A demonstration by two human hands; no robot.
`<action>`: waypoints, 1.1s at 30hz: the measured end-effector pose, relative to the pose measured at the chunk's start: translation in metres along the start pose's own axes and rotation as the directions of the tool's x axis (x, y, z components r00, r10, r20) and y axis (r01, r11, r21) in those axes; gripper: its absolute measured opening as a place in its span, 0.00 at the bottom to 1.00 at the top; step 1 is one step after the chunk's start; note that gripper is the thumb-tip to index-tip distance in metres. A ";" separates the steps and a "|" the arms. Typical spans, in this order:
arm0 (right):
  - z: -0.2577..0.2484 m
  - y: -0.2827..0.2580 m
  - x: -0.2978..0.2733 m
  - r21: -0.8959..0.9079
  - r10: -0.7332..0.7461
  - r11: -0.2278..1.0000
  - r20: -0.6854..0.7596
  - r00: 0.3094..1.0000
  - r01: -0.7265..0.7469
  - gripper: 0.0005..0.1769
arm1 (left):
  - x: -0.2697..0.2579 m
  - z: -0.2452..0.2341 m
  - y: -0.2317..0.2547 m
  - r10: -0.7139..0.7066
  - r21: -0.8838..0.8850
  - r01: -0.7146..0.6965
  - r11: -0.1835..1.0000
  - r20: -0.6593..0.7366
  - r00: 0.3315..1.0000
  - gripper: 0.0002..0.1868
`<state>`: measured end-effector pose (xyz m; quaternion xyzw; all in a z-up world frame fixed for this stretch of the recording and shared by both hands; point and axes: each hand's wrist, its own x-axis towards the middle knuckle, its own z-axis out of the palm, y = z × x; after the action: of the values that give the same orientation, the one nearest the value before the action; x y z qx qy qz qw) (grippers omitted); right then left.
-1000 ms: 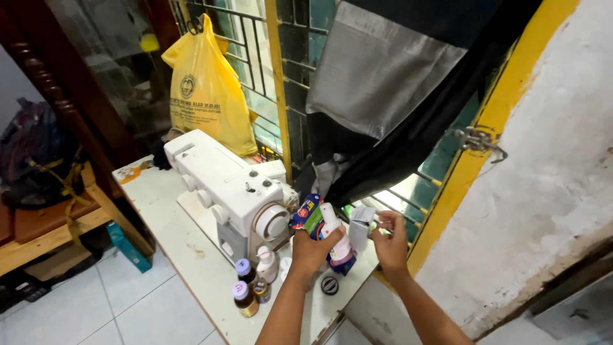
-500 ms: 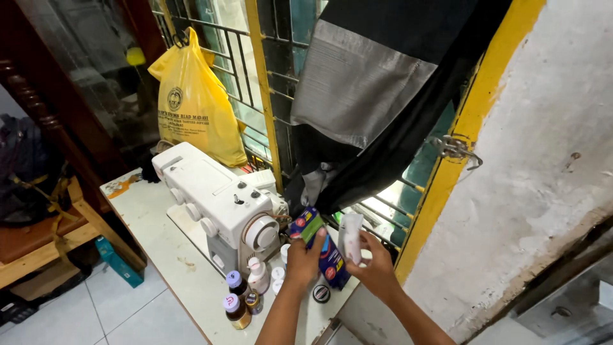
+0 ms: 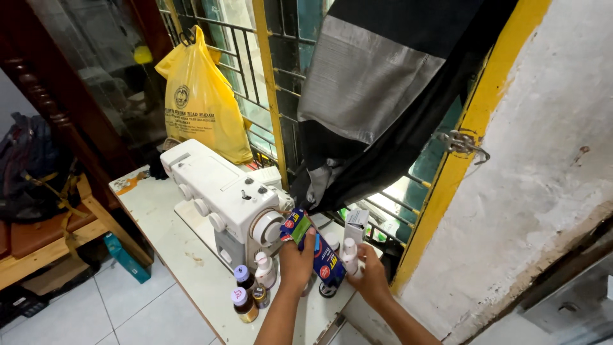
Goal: The person removes several medicine bottles, boxes, and a plastic bag from a wall-mounted cabinet and places them on a table next to a sewing machine. The person then removes a pink container from the top of the cabinet.
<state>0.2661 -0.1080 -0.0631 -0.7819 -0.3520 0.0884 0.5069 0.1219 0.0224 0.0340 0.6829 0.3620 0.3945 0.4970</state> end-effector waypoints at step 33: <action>0.179 -0.250 -0.019 0.277 -0.297 0.929 0.156 0.942 0.247 0.18 | 0.021 -0.199 -0.041 -0.131 -0.191 0.030 0.981 -0.544 0.829 0.28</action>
<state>0.0480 0.0703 0.0625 -0.6417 -0.4911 0.1375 0.5728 -0.0524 0.1288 0.0368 0.4776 0.4828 0.5839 0.4448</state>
